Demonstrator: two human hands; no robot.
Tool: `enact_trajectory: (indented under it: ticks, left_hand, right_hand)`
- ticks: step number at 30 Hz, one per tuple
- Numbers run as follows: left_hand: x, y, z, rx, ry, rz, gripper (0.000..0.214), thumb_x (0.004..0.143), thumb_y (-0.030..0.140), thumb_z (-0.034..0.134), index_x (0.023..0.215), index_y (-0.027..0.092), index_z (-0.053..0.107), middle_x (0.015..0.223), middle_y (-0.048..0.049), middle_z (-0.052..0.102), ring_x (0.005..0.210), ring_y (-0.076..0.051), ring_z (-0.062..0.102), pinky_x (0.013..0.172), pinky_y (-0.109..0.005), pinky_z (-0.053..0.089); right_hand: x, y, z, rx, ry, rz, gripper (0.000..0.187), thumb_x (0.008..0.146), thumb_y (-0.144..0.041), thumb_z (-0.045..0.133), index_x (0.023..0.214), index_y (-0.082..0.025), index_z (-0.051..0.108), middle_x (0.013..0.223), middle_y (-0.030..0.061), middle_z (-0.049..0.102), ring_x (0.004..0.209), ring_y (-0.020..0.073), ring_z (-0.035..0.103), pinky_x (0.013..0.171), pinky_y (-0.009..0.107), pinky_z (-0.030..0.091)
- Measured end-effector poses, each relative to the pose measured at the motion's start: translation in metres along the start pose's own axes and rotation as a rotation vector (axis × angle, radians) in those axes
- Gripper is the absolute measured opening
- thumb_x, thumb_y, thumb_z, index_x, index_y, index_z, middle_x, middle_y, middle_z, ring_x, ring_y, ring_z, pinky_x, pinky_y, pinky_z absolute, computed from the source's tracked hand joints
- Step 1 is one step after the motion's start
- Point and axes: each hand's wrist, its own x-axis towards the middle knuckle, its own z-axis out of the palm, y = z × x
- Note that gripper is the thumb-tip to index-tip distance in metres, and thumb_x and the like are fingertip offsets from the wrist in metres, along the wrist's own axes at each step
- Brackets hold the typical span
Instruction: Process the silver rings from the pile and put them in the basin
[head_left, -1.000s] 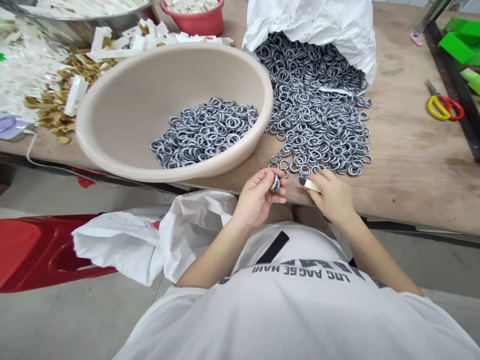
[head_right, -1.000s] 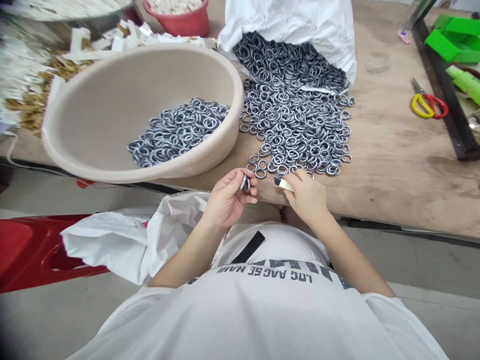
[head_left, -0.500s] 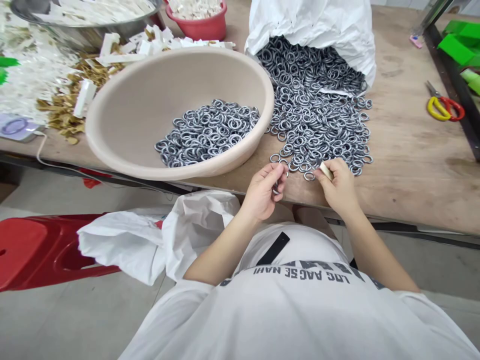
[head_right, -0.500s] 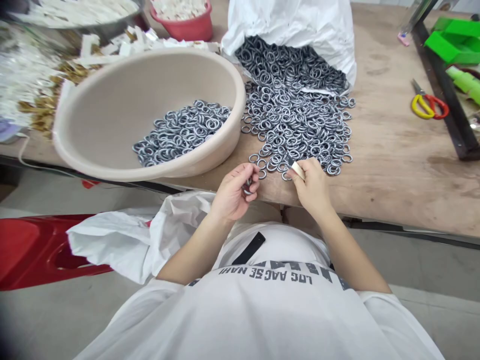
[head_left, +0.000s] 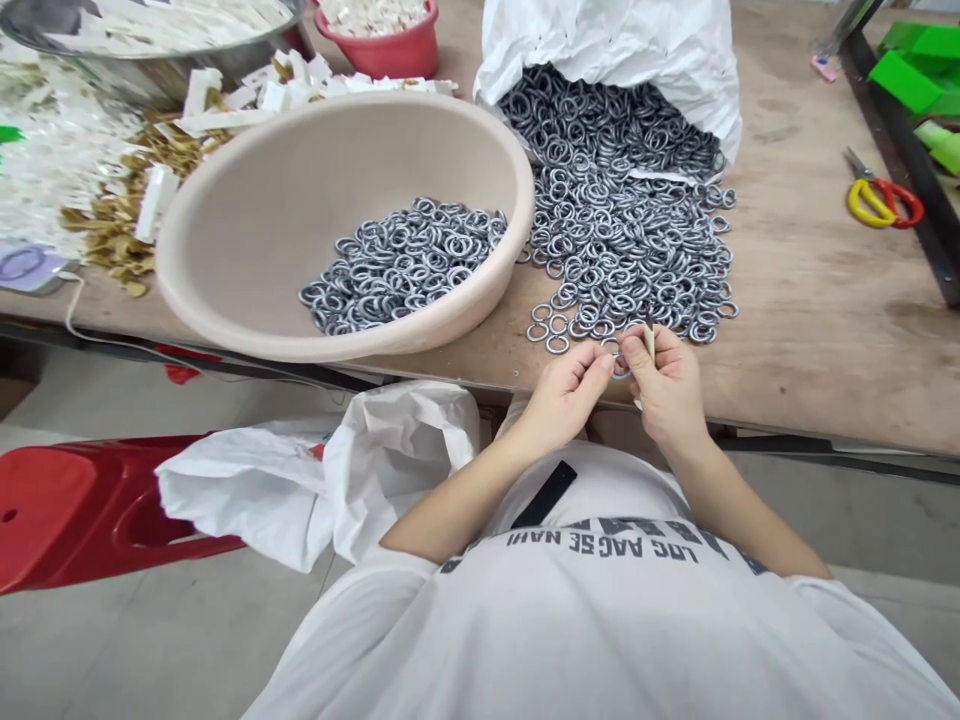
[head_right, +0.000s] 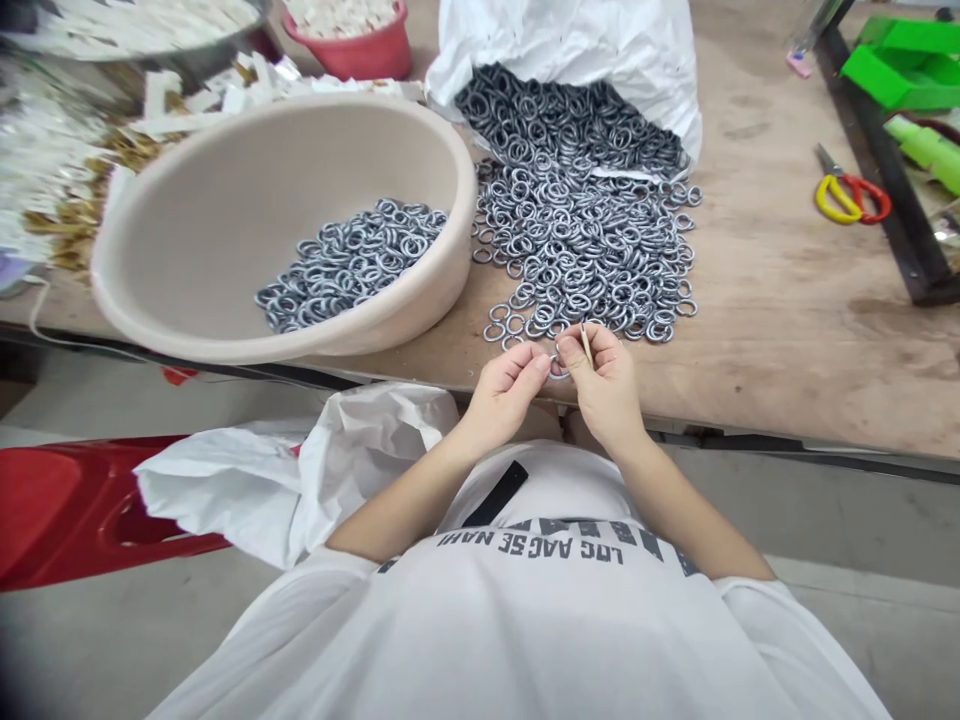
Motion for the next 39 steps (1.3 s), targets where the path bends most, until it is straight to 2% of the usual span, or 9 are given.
enact_trajectory:
  ticks: [3,6,10,15,20,23,28,34,39]
  left_hand:
    - [0.0,-0.003,0.002,-0.202,0.022,-0.122,0.034,0.092,0.049,0.058,0.079,0.018,0.054,0.061,0.0061,0.039,0.053,-0.008,0.031,0.051,-0.021,0.026]
    - [0.0,-0.002,0.005,-0.417,-0.012,-0.272,0.033,0.088,0.048,0.062,0.079,0.019,0.049,0.056,0.009,0.033,0.046,-0.005,0.022,0.044,-0.02,0.017]
    - [-0.003,0.002,0.011,-0.478,-0.035,-0.296,0.038,0.083,0.051,0.067,0.076,0.018,0.05,0.056,0.0087,0.034,0.044,-0.003,0.024,0.042,-0.018,0.015]
    - [-0.002,0.008,0.011,-0.532,-0.002,-0.37,0.042,0.083,0.053,0.068,0.073,0.019,0.045,0.053,0.01,0.033,0.041,-0.002,0.02,0.039,-0.017,0.012]
    - [-0.001,0.009,0.008,-0.578,0.038,-0.392,0.041,0.082,0.051,0.069,0.073,0.019,0.044,0.052,0.0109,0.032,0.04,-0.002,0.019,0.038,-0.015,0.014]
    - [0.0,0.008,0.01,-0.6,0.047,-0.384,0.04,0.082,0.05,0.069,0.074,0.02,0.044,0.051,0.0113,0.032,0.039,-0.002,0.019,0.038,-0.014,0.015]
    - [-0.002,0.007,0.009,-0.598,0.017,-0.386,0.04,0.084,0.048,0.069,0.074,0.02,0.043,0.052,0.0115,0.031,0.039,-0.002,0.018,0.038,-0.014,0.014]
    - [-0.013,0.013,0.004,-0.593,-0.218,-0.344,0.043,0.086,0.048,0.068,0.068,0.018,0.045,0.052,0.0085,0.034,0.041,-0.002,0.025,0.04,-0.016,0.019]
    - [-0.006,0.012,-0.012,-0.54,-0.02,-0.311,0.027,0.085,0.041,0.069,0.081,0.015,0.06,0.056,0.0041,0.054,0.04,-0.005,0.04,0.039,-0.018,0.033]
  right_hand:
    - [-0.006,0.0,0.001,-0.054,-0.047,-0.116,0.027,0.085,-0.045,0.075,0.102,-0.024,0.071,0.093,0.002,0.069,0.083,0.0163,0.065,0.075,0.031,0.055]
    - [-0.008,-0.004,-0.002,-0.187,-0.087,-0.297,0.029,0.082,-0.037,0.08,0.109,-0.027,0.075,0.102,0.0024,0.071,0.093,0.0186,0.066,0.088,0.036,0.053]
    - [-0.002,-0.009,-0.007,-0.249,-0.155,-0.368,0.018,0.091,-0.04,0.07,0.101,-0.026,0.078,0.094,0.0028,0.072,0.09,0.0187,0.066,0.085,0.035,0.052]
    - [0.001,-0.004,-0.01,-0.263,-0.083,-0.277,0.032,0.099,-0.05,0.055,0.102,-0.022,0.07,0.09,0.0031,0.069,0.083,0.0176,0.063,0.076,0.033,0.049]
    - [-0.01,-0.002,-0.015,-0.592,-0.146,-0.486,0.028,0.099,-0.043,0.056,0.083,-0.02,0.063,0.07,0.0,0.056,0.068,0.0151,0.052,0.065,0.031,0.038]
    - [-0.014,-0.005,-0.014,-0.672,-0.16,-0.539,0.028,0.1,-0.04,0.055,0.081,-0.02,0.062,0.069,-0.0003,0.054,0.067,0.0148,0.05,0.064,0.03,0.036]
    - [-0.01,-0.004,-0.014,-0.684,-0.166,-0.521,0.033,0.1,-0.042,0.055,0.075,-0.021,0.059,0.066,-0.0014,0.053,0.063,0.0137,0.048,0.061,0.029,0.033]
    - [0.013,0.002,-0.028,-0.69,-0.076,-0.235,0.041,0.102,-0.051,0.046,0.084,-0.02,0.065,0.074,0.0016,0.063,0.07,0.017,0.058,0.064,0.029,0.039]
    - [0.013,-0.001,-0.021,-1.196,-0.123,-0.228,0.026,0.095,-0.044,0.06,0.104,-0.022,0.07,0.101,0.0081,0.068,0.086,0.0247,0.063,0.066,0.032,0.037]
